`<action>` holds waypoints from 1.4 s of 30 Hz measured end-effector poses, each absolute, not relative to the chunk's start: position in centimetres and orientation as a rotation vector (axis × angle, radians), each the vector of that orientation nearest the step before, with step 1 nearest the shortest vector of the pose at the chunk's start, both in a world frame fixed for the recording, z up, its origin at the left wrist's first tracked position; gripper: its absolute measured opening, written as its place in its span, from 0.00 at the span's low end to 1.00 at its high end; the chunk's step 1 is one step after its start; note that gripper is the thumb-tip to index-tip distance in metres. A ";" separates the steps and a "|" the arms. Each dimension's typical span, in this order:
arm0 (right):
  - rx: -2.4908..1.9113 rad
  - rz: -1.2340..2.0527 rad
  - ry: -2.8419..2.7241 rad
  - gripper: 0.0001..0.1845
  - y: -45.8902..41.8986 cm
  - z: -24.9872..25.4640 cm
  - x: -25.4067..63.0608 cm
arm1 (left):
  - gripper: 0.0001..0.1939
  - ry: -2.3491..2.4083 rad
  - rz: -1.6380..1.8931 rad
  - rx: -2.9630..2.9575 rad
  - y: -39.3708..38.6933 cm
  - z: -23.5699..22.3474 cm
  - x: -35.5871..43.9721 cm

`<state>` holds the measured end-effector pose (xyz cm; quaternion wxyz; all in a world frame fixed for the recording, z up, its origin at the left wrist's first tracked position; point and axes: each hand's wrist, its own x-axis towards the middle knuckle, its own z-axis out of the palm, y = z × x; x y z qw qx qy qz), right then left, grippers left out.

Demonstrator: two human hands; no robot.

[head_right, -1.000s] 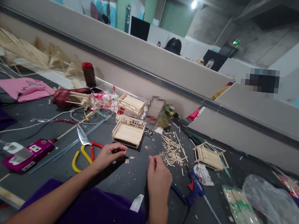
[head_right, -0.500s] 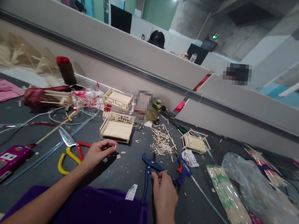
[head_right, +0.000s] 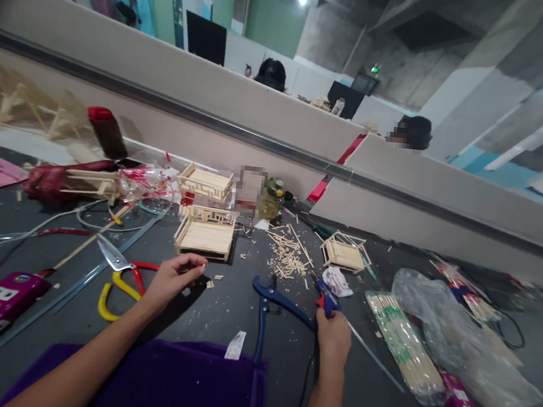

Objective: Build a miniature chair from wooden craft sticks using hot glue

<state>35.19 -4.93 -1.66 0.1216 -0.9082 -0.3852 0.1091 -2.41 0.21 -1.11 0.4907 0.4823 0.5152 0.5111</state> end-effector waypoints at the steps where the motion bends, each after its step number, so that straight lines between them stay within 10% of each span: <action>1: -2.638 0.314 -1.106 0.23 -5.0 -1.6 35.3 | 0.17 1.254 1.243 1.167 0.2 -1.1 -2.5; 19: -0.948 1.049 -0.673 0.20 -2.8 11.2 24.0 | 0.16 1.003 1.357 0.901 1.5 3.5 0.2; 42: -1.426 1.034 -1.118 0.25 -2.0 2.9 16.6 | 0.13 1.153 1.487 0.967 2.4 1.9 -2.5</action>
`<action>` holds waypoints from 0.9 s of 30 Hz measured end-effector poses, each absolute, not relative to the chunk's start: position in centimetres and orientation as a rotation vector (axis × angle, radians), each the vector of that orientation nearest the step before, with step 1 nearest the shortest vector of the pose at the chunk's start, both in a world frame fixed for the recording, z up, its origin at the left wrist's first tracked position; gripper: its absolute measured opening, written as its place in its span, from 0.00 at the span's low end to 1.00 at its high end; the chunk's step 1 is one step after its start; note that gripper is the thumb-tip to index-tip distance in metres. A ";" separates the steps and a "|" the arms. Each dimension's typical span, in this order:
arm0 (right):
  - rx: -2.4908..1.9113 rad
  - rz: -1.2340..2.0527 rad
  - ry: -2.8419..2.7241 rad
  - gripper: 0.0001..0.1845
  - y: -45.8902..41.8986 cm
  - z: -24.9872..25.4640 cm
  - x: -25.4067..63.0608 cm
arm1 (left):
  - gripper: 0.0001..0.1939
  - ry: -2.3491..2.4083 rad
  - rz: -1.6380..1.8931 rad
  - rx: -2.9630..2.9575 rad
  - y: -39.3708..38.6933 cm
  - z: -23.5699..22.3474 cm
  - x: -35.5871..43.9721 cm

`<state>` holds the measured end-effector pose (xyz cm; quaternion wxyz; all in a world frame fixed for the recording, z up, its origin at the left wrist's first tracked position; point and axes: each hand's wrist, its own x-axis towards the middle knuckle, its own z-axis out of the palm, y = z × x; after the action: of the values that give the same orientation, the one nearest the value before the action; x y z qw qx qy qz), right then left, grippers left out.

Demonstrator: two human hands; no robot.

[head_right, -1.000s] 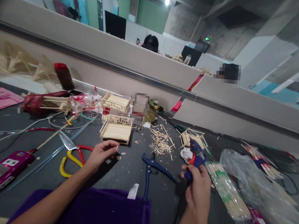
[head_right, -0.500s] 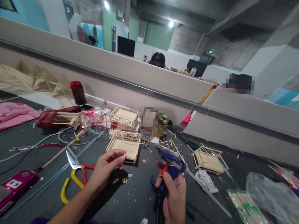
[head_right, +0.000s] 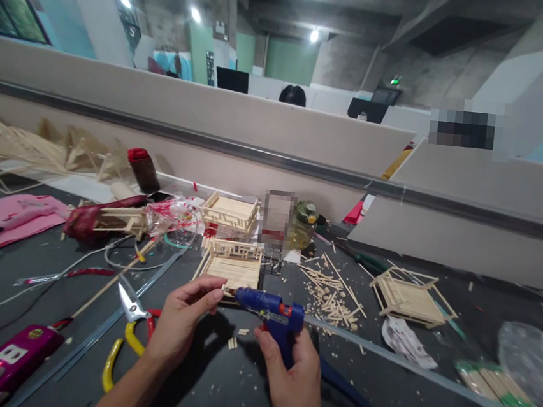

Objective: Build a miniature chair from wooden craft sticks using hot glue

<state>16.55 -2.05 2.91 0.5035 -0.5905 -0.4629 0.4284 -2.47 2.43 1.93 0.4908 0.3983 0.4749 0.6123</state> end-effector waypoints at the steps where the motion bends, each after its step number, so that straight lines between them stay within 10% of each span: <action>1: -1.422 1.021 -1.128 0.25 -2.1 2.8 16.5 | 0.14 1.157 1.489 0.958 2.4 2.0 -2.5; 27: -1.398 0.827 -1.293 0.23 -2.2 3.4 16.2 | 0.10 1.097 1.500 0.944 1.9 2.7 -2.4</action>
<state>16.22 -2.18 3.44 0.5078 -0.5801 -0.5366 0.3430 -2.36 1.85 2.68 0.5042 0.3909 0.4545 0.6216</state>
